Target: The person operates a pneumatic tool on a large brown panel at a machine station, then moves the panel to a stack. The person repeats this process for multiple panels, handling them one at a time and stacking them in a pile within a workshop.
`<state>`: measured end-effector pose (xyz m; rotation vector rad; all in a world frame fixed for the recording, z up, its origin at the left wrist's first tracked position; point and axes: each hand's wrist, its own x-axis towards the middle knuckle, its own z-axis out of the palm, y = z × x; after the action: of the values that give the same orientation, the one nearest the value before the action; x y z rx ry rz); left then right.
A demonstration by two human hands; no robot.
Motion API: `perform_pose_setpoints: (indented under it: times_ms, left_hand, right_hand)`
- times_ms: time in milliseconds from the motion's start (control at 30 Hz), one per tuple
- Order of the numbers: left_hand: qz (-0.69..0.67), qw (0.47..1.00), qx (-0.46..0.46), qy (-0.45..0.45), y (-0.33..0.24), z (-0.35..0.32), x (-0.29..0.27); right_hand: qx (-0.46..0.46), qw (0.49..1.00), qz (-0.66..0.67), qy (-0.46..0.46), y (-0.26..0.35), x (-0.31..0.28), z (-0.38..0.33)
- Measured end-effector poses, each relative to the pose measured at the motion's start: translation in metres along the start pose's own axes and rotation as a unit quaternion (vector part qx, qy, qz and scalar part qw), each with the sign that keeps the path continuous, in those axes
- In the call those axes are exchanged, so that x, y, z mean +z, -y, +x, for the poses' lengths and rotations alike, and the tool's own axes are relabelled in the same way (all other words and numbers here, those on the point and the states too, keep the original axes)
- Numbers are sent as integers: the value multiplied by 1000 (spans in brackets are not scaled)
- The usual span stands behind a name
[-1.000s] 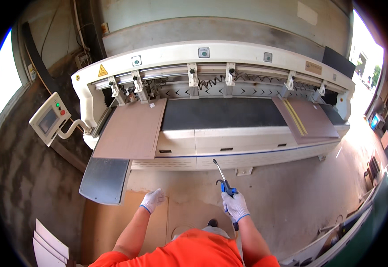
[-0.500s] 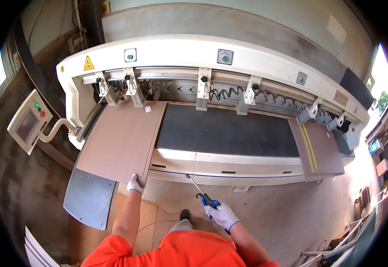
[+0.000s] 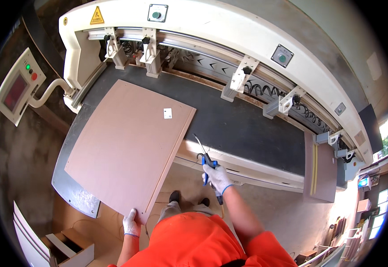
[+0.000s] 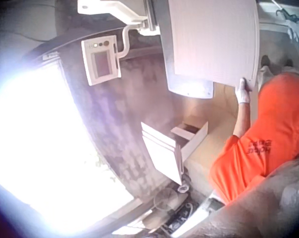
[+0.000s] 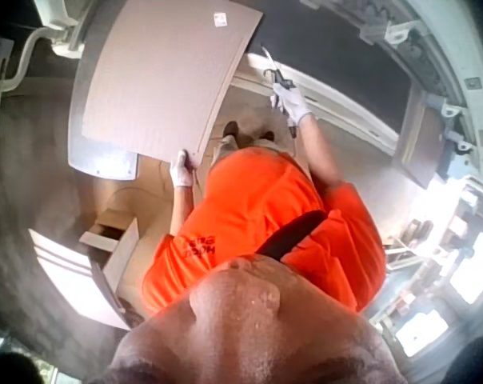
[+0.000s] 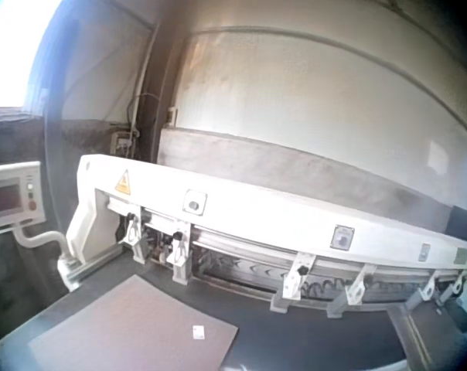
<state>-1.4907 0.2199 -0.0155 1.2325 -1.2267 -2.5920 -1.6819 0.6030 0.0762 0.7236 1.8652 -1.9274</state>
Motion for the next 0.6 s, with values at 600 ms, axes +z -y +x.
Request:
perform_pose_setpoints:
  times_ms: [600]
  left_hand:
    - [48,998,-33,22,-94,122,-36]
  right_hand:
    - [-6,983,183,-31,-44,61,40]
